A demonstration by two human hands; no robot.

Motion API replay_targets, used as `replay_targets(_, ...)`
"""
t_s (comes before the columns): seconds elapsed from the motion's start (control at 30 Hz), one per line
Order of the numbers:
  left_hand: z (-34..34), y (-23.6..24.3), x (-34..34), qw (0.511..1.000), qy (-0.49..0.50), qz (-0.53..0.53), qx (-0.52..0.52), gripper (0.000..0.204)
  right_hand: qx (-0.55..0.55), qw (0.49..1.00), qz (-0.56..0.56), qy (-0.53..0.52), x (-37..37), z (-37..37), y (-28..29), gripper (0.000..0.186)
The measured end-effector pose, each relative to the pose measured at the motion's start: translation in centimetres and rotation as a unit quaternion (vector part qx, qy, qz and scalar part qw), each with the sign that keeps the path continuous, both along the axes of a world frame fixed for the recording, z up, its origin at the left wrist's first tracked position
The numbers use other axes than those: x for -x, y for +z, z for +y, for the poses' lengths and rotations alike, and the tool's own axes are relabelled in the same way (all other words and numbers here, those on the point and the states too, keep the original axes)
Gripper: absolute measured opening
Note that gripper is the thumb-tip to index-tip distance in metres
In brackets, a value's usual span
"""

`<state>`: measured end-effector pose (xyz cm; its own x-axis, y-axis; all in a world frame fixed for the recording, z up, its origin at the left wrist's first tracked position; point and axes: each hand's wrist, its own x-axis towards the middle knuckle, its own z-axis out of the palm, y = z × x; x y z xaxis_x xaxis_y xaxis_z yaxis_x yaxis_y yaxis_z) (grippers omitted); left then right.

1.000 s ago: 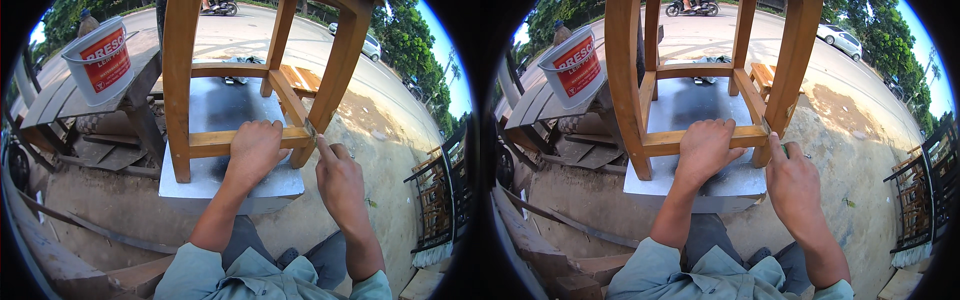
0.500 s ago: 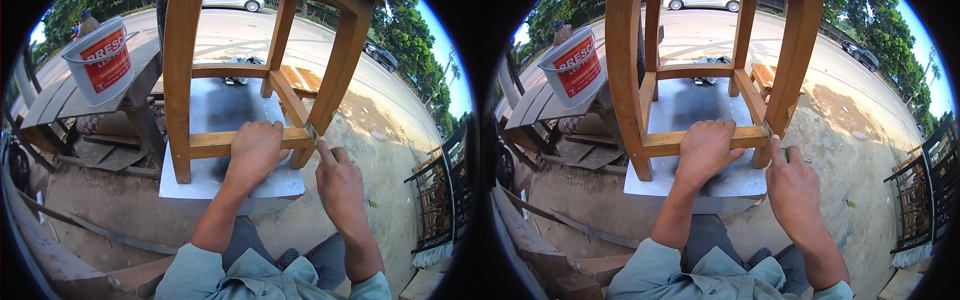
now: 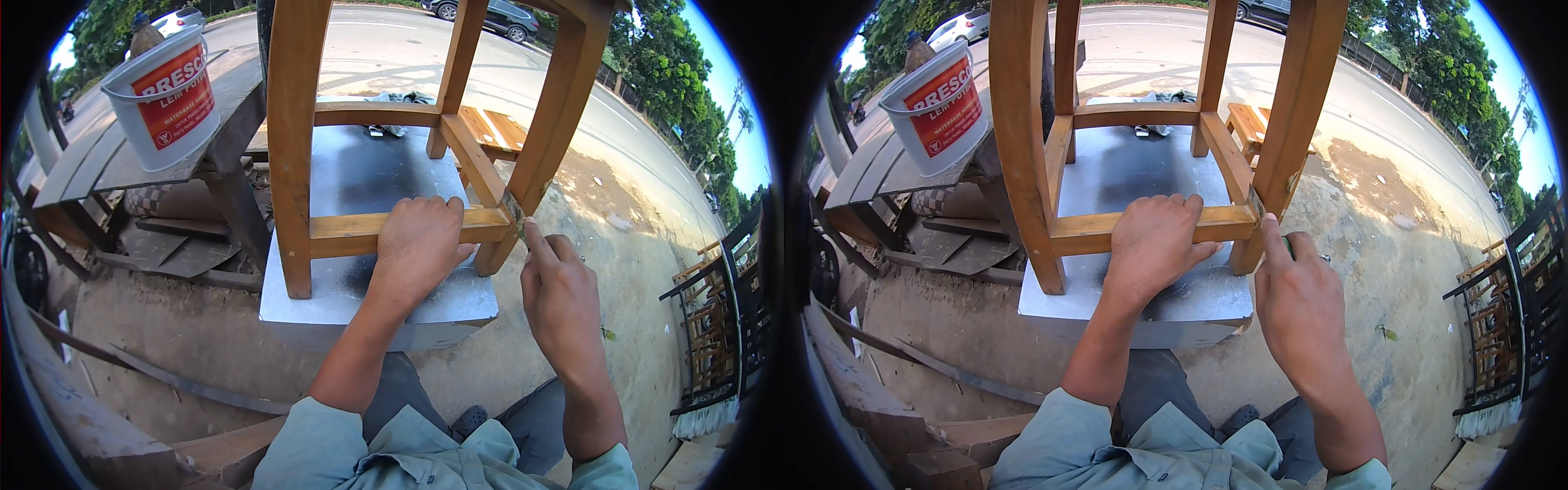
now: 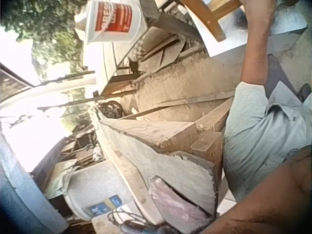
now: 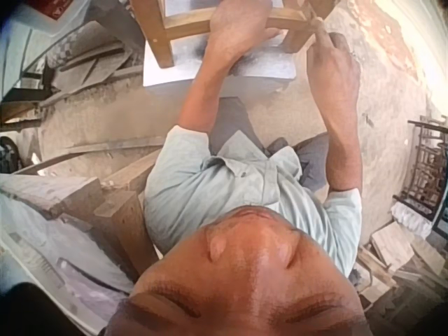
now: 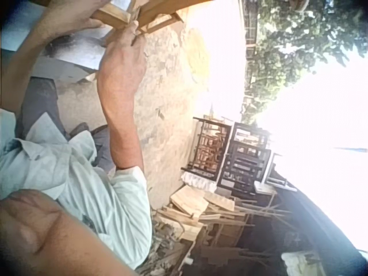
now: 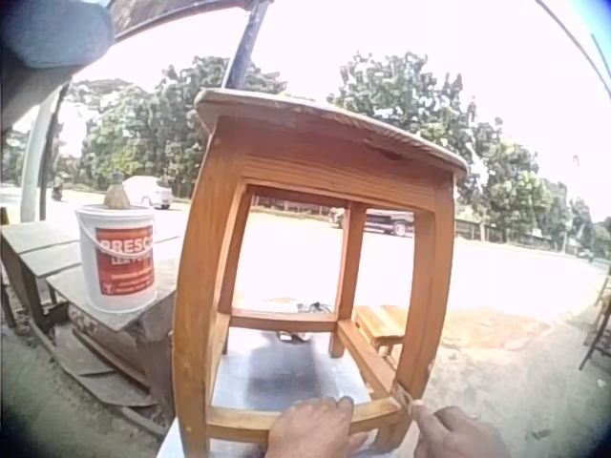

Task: The person repairs a wooden stool by applying a white filler substance to the joints and legs using a small brush and a tube. They work on the stool while it is placed upside down on a metal stand, smoothing the filler into the wood grain.

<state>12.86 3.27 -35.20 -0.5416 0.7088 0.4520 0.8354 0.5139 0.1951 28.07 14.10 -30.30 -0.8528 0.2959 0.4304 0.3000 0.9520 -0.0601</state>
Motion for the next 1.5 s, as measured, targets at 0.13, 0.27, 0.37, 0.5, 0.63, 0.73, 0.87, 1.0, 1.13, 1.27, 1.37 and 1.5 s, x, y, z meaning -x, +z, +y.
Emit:
replay_targets(0.13,-0.12,0.11,-0.05,1.0,0.003,-0.009,0.007,0.049,-0.006,1.0,-0.006,0.0,0.36,0.16,-0.3,0.039)
replay_targets(0.27,0.01,0.07,-0.05,1.0,0.003,-0.003,0.007,0.049,0.001,1.0,-0.014,-0.002,-0.21,0.19,0.17,0.039)
replay_targets(0.37,-0.07,0.27,-0.1,1.0,0.005,-0.011,0.014,0.05,-0.012,0.999,-0.007,0.031,-0.01,0.36,0.18,0.048)
replay_targets(0.5,0.0,0.25,-0.07,1.0,0.004,-0.01,0.011,0.049,-0.012,0.999,-0.049,0.011,0.4,0.43,-0.22,0.047)
replay_targets(0.63,0.03,0.07,-0.09,1.0,0.007,-0.009,0.011,0.049,-0.013,0.999,-0.048,-0.001,-0.34,0.29,-0.15,0.047)
replay_targets(0.73,0.0,0.08,-0.12,1.0,0.004,-0.005,0.004,0.049,-0.014,1.0,0.003,0.004,-0.2,-0.02,0.08,0.042)
replay_targets(0.87,0.01,0.07,-0.04,1.0,0.004,-0.007,0.005,0.048,-0.008,1.0,-0.004,0.006,0.36,0.58,-0.56,0.039)
replay_targets(1.0,-0.05,0.05,-0.12,1.0,0.006,0.0,0.001,0.048,-0.013,1.0,-0.006,0.001,-0.05,0.19,-0.18,0.039)
replay_targets(1.13,-0.02,0.11,-0.08,1.0,0.008,-0.006,0.008,0.048,-0.018,0.999,0.003,0.031,0.24,0.58,-0.41,0.044)
replay_targets(1.27,0.04,0.1,-0.09,1.0,0.01,-0.002,0.012,0.049,-0.011,0.998,-0.055,0.0,0.22,0.68,-0.33,0.048)
replay_targets(1.37,0.02,0.12,-0.11,1.0,0.01,0.0,0.012,0.049,-0.019,0.998,-0.053,-0.002,-0.31,0.44,-0.29,0.048)
replay_targets(1.5,0.01,0.14,-0.11,1.0,0.009,-0.004,0.011,0.049,-0.024,0.999,-0.022,0.014,0.11,0.39,-0.33,0.047)
